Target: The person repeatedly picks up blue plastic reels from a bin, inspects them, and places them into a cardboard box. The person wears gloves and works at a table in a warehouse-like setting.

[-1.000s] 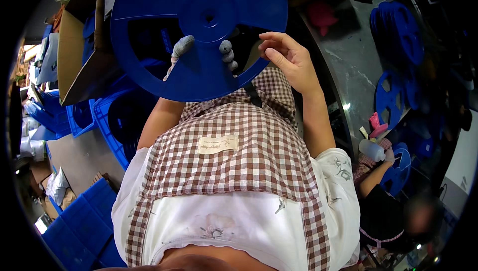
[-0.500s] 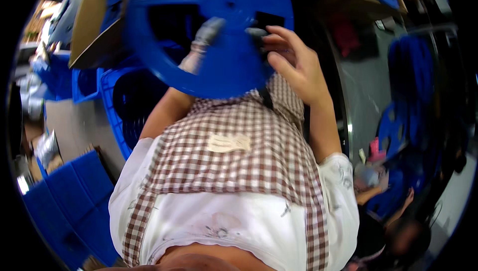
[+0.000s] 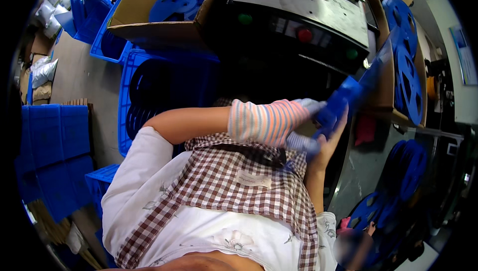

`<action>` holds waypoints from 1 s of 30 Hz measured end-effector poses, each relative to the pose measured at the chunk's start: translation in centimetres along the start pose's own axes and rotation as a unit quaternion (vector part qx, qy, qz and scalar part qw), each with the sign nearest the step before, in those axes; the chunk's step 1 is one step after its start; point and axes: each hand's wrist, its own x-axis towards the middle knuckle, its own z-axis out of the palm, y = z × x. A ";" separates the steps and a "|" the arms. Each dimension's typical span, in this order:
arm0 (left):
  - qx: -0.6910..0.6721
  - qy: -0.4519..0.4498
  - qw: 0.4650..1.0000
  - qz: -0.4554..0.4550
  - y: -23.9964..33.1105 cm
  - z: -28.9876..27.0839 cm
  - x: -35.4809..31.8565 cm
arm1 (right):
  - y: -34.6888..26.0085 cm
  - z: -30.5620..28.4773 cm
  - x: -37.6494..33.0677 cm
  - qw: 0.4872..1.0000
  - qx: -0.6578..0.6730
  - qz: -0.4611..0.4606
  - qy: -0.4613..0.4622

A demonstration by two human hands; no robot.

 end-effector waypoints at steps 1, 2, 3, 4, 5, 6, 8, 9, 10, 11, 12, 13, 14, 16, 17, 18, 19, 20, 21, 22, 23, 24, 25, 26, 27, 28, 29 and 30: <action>0.024 -0.063 0.996 -0.051 1.4 -2.7 -1.0 | 0.4 -0.3 0.4 0.999 0.044 0.015 -0.021; 0.037 -0.154 0.984 -0.086 2.5 -5.6 -1.0 | 0.6 -0.7 0.6 0.997 0.076 0.024 -0.012; 0.035 -0.214 0.971 -0.096 2.8 -8.0 -1.1 | 0.3 -0.6 2.7 0.950 0.280 0.046 -0.131; 0.027 -0.277 0.955 -0.099 2.6 -10.9 -1.1 | -2.0 1.2 2.7 0.938 0.338 0.047 -0.060; 0.019 -0.242 0.964 -0.110 2.3 -14.3 -1.8 | -2.5 -0.2 3.6 0.934 0.343 0.026 -0.098; 0.015 -0.189 0.974 -0.127 2.4 -17.6 -3.3 | -2.9 -1.4 4.6 0.924 0.352 0.008 -0.152; 0.053 -0.061 0.983 -0.166 1.2 -23.8 -4.6 | -5.7 -0.2 4.7 0.942 0.330 0.042 -0.050; 0.121 0.007 0.971 -0.206 -0.2 -26.6 -5.2 | -5.3 -1.1 5.0 0.946 0.321 0.044 -0.026; 0.203 0.066 0.942 -0.257 -1.9 -29.5 -5.4 | -5.1 -1.8 5.4 0.948 0.314 0.047 0.000; 0.295 0.112 0.897 -0.310 -4.3 -32.4 -5.6 | -4.9 -2.5 5.8 0.945 0.323 0.045 0.006; 0.376 0.131 0.847 -0.352 -7.1 -35.1 -5.6 | -5.2 -2.5 5.8 0.943 0.330 0.039 0.015; 0.453 0.135 0.795 -0.380 -10.0 -37.4 -6.3 | -5.3 -2.2 6.0 0.941 0.336 0.043 0.015; 0.527 0.138 0.737 -0.400 -14.3 -40.4 -7.4 | -5.3 -2.0 6.2 0.943 0.329 0.048 0.012; 0.626 0.007 0.650 -0.432 -18.1 -42.6 -8.2 | -5.1 -2.6 6.1 0.943 0.328 0.058 0.023; 0.622 -0.055 0.636 -0.452 -19.4 -42.6 -8.4 | -4.8 -3.0 6.1 0.946 0.318 0.056 0.019; 0.626 -0.117 0.611 -0.471 -19.9 -42.0 -7.8 | -4.7 -3.3 6.0 0.951 0.305 0.052 0.018; 0.615 -0.125 0.615 -0.477 -21.3 -42.2 -8.1 | -4.5 -3.6 6.2 0.954 0.294 0.048 0.014; 0.605 -0.133 0.618 -0.484 -22.6 -42.5 -8.5 | -4.4 -3.9 6.5 0.954 0.294 0.055 -0.001; 0.627 -0.142 0.621 -0.448 -22.8 -42.6 -8.4 | -4.6 -4.1 6.5 0.955 0.291 0.061 -0.014; 0.611 -0.151 0.620 -0.468 -23.0 -42.6 -8.1 | -4.8 -4.4 6.3 0.955 0.289 0.067 -0.028; 0.595 -0.160 0.618 -0.488 -23.0 -42.3 -7.9 | -4.9 -4.6 6.1 0.956 0.284 0.066 -0.027; 0.581 -0.168 0.615 -0.506 -22.7 -42.3 -7.3 | -4.9 -4.8 5.9 0.958 0.280 0.061 -0.026; 0.598 -0.160 0.625 -0.476 -22.7 -42.7 -7.7 | -4.8 -4.9 5.8 0.959 0.276 0.056 -0.025; 0.606 -0.123 0.638 -0.460 -22.1 -43.1 -7.8 | -4.8 -5.1 5.7 0.961 0.271 0.051 -0.025; 0.612 -0.086 0.649 -0.443 -21.0 -43.5 -7.8 | -4.9 -5.0 5.6 0.958 0.282 0.055 -0.016; 0.617 -0.049 0.660 -0.426 -19.7 -43.8 -7.6 | -5.1 -4.8 5.4 0.954 0.294 0.056 -0.012; 0.609 -0.042 0.665 -0.431 -18.0 -44.4 -7.0 | -5.3 -4.7 5.2 0.956 0.287 0.051 0.001; 0.597 -0.030 0.667 -0.446 -15.7 -45.0 -7.3 | -5.4 -4.3 5.4 0.958 0.282 0.052 0.004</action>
